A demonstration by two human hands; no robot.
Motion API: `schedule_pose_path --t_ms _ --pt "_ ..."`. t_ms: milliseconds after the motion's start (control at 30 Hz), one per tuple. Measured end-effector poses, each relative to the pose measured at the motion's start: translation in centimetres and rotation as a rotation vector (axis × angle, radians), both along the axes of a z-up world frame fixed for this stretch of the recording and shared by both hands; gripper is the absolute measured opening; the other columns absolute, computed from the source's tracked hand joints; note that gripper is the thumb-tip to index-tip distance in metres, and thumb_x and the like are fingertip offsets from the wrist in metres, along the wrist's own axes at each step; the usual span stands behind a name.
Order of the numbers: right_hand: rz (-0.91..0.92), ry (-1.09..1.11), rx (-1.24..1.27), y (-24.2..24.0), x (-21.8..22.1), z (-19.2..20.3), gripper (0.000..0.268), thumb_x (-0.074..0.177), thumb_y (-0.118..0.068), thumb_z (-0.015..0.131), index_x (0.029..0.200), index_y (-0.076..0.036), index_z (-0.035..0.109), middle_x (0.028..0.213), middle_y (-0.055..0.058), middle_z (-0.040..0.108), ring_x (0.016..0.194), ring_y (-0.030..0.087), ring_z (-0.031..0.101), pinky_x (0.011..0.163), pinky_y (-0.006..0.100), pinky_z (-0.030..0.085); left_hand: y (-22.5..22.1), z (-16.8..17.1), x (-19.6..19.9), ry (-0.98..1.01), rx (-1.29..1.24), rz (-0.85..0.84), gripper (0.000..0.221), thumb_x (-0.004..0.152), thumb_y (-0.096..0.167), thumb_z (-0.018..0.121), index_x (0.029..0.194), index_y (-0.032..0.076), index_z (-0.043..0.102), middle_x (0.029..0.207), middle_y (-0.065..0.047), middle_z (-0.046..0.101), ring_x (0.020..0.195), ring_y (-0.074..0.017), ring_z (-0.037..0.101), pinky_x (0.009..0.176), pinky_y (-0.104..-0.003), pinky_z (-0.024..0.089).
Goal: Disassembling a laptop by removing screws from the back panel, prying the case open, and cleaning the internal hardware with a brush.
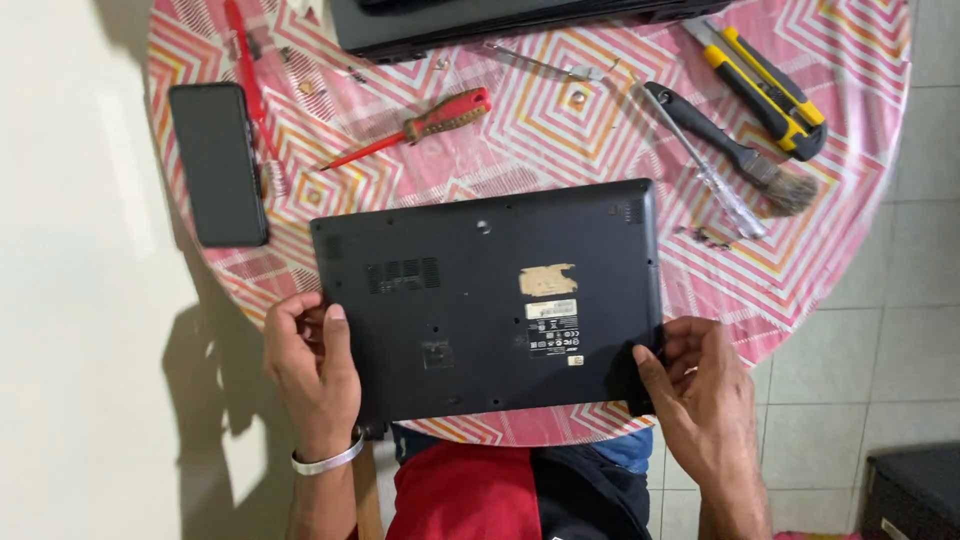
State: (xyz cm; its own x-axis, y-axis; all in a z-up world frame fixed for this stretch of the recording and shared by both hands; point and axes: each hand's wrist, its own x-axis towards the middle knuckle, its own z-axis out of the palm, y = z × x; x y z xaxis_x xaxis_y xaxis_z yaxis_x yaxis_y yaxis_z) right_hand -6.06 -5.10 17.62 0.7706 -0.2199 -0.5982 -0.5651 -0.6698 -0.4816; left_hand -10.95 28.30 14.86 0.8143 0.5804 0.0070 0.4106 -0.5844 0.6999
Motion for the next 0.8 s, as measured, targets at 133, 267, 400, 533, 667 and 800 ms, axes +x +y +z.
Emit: schedule_pose_path --t_ms 133,267,400,533,667,800 --pt "0.092 -0.144 -0.045 0.1 0.3 -1.1 0.04 0.093 -0.036 0.071 0.12 -0.008 0.059 0.101 0.004 0.067 0.081 0.019 0.063 0.067 0.037 0.05 0.4 0.4 1.2 0.059 0.037 0.064 0.017 0.099 0.019 0.059 0.107 0.004 0.062 0.096 -0.008 0.062 0.082 -0.0193 0.056 0.065 -0.033 0.048" --pt "0.127 -0.142 -0.111 0.2 1.1 -1.5 0.04 0.099 -0.039 0.068 0.118 -0.004 0.063 0.098 0.008 0.069 0.084 0.024 0.064 0.074 0.042 0.051 0.3 0.4 1.3 0.002 0.022 0.076 0.015 0.099 0.02 0.059 0.101 0.006 0.061 0.09 -0.007 0.062 0.076 -0.0177 0.056 0.065 -0.033 0.048" --pt "0.143 -0.119 -0.174 -0.4 1.4 -2.4 0.042 0.104 -0.046 0.064 0.11 -0.005 0.066 0.093 0.009 0.068 0.084 0.025 0.063 0.072 0.045 0.049 0.3 -0.1 1.4 0.002 -0.084 0.118 0.018 0.099 0.025 0.057 0.098 0.007 0.059 0.088 -0.005 0.062 0.075 -0.0178 0.056 0.065 -0.033 0.048" --pt "0.193 -0.099 -0.223 -0.7 1.5 -2.8 0.046 0.106 -0.052 0.057 0.107 -0.007 0.064 0.09 0.007 0.067 0.083 0.026 0.063 0.071 0.047 0.047 1.0 -0.8 1.6 0.011 -0.101 0.117 0.015 0.098 0.023 0.057 0.096 0.009 0.058 0.086 -0.003 0.062 0.072 -0.0153 0.056 0.062 -0.031 0.048" --pt "0.175 -0.13 -0.212 -0.5 1.6 -2.7 0.045 0.106 -0.051 0.059 0.105 -0.006 0.065 0.09 0.009 0.068 0.082 0.028 0.063 0.072 0.048 0.044 2.0 -0.5 2.2 0.068 -0.065 0.024 0.017 0.1 0.021 0.058 0.089 0.009 0.055 0.08 -0.002 0.058 0.067 -0.0151 0.052 0.064 -0.033 0.048" --pt "0.065 -0.143 -0.118 -0.3 1.5 -1.8 0.033 0.108 -0.039 0.064 0.11 -0.007 0.066 0.088 0.009 0.066 0.082 0.024 0.059 0.069 0.045 0.042 2.6 -0.1 2.5 0.049 -0.12 0.02 0.017 0.099 0.019 0.057 0.086 0.009 0.055 0.079 -0.002 0.062 0.067 -0.0139 0.054 0.064 -0.032 0.047"
